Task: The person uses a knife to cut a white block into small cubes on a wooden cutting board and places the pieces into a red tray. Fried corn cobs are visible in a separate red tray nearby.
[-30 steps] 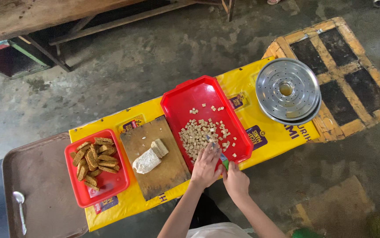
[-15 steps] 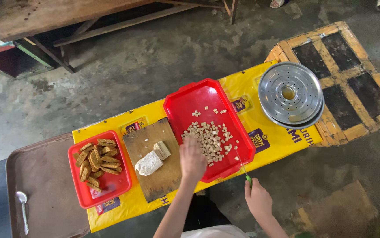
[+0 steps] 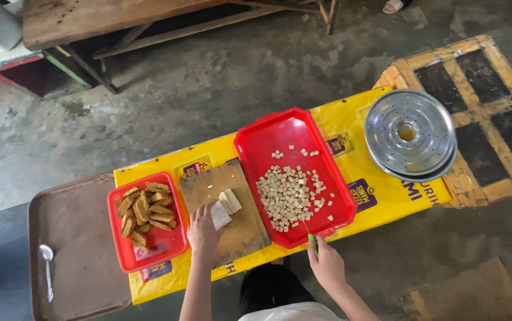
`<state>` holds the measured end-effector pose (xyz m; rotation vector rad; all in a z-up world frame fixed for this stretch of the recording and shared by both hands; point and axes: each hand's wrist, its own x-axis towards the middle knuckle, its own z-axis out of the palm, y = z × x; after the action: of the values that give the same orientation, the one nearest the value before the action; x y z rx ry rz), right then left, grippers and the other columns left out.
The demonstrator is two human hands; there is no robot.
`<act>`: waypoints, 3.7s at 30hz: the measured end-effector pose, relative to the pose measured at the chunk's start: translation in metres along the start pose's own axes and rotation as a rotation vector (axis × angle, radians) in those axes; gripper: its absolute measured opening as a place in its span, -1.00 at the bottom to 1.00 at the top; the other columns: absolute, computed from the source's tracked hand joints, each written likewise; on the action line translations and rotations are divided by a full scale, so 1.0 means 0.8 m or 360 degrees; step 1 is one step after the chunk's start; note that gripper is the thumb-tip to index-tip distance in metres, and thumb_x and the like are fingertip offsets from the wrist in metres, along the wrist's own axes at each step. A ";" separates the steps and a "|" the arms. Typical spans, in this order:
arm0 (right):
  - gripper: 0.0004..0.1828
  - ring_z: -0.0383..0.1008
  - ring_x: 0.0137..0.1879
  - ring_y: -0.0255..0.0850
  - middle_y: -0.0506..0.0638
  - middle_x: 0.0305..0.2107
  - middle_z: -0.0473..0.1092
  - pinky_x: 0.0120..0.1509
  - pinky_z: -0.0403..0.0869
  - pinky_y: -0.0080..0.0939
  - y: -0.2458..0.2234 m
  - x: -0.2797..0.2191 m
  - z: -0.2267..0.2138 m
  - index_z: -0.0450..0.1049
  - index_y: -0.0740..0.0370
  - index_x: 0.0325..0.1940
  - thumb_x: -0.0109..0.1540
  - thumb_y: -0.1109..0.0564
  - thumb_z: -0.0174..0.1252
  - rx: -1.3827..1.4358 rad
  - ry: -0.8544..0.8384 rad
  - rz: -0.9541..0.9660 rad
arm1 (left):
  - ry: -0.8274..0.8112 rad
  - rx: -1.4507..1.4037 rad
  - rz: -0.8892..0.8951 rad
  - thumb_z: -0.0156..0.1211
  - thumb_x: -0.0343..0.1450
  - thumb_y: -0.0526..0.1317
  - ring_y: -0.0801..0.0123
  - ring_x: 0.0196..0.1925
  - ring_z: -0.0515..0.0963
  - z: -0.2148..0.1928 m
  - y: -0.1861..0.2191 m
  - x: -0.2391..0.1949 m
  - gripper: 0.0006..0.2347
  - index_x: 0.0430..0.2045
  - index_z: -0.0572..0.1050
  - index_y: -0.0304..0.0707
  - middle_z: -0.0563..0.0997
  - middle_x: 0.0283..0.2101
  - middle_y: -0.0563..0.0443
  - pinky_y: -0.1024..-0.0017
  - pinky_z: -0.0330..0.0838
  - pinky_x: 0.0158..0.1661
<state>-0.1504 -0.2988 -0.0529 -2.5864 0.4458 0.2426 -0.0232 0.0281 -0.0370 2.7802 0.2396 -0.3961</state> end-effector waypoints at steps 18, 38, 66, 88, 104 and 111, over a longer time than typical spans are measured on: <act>-0.60 0.59 -0.36 0.13 0.16 -0.55 0.53 -0.29 0.53 0.11 0.011 0.000 0.025 0.45 0.16 0.02 0.33 -0.15 -0.03 -0.0008 0.0039 -0.0057 | 0.0732 0.0194 0.0127 0.52 0.11 -0.02 -0.02 0.25 0.45 -0.037 -0.021 0.102 -0.18 0.28 0.28 -0.29 0.47 0.22 -0.15 0.02 0.44 0.16; -0.68 0.60 -0.45 0.06 0.13 -0.56 0.48 -0.35 0.58 0.03 -0.035 0.034 0.079 0.35 0.22 -0.07 0.44 -0.06 -0.14 0.0024 -0.0515 -0.0218 | 0.0157 -0.0411 0.0366 0.42 0.19 -0.29 0.03 0.20 0.46 0.045 0.045 0.032 -0.44 0.14 0.44 -0.15 0.51 0.19 -0.05 0.19 0.44 0.18; -0.65 0.53 -0.53 0.12 0.14 -0.65 0.47 -0.50 0.49 0.11 -0.114 0.035 0.111 0.32 0.27 -0.01 0.41 -0.08 -0.08 -0.0148 -0.0244 -0.0438 | 0.0525 0.0288 0.0895 0.14 0.43 -0.29 0.04 0.40 0.37 0.092 0.016 0.015 -0.60 0.17 0.37 -0.50 0.43 0.32 -0.21 0.24 0.29 0.34; -0.67 0.57 -0.44 0.21 0.18 -0.65 0.49 -0.36 0.54 0.22 -0.132 0.038 0.142 0.31 0.24 -0.09 0.41 -0.09 -0.11 -0.0318 -0.0366 -0.0171 | 0.0591 0.0211 0.0866 0.08 0.37 -0.33 0.06 0.39 0.36 0.098 0.020 0.010 -0.49 0.27 0.30 -0.54 0.40 0.32 -0.24 0.25 0.29 0.31; -0.64 0.58 -0.51 0.10 0.11 -0.71 0.47 -0.45 0.55 0.09 -0.091 0.013 0.135 0.31 0.19 -0.11 0.40 -0.15 -0.13 -0.0453 -0.0341 -0.0183 | 0.0707 -0.0020 0.0841 0.24 0.40 -0.26 0.17 0.18 0.56 0.101 0.029 0.006 -0.62 0.10 0.46 -0.43 0.57 0.15 -0.13 0.37 0.50 0.09; -0.63 0.58 -0.52 0.08 0.10 -0.70 0.47 -0.47 0.54 0.08 -0.089 0.018 0.136 0.34 0.22 -0.16 0.42 -0.12 -0.13 -0.0368 -0.0348 -0.0249 | 0.0588 -0.0222 0.0810 0.26 0.36 -0.25 0.13 0.18 0.56 0.085 0.027 0.002 -0.59 0.11 0.46 -0.41 0.60 0.13 -0.14 0.33 0.50 0.08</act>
<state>-0.1209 -0.1896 -0.1184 -2.7598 0.1423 0.5434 -0.0338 -0.0147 -0.0928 2.6254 -0.3432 0.2495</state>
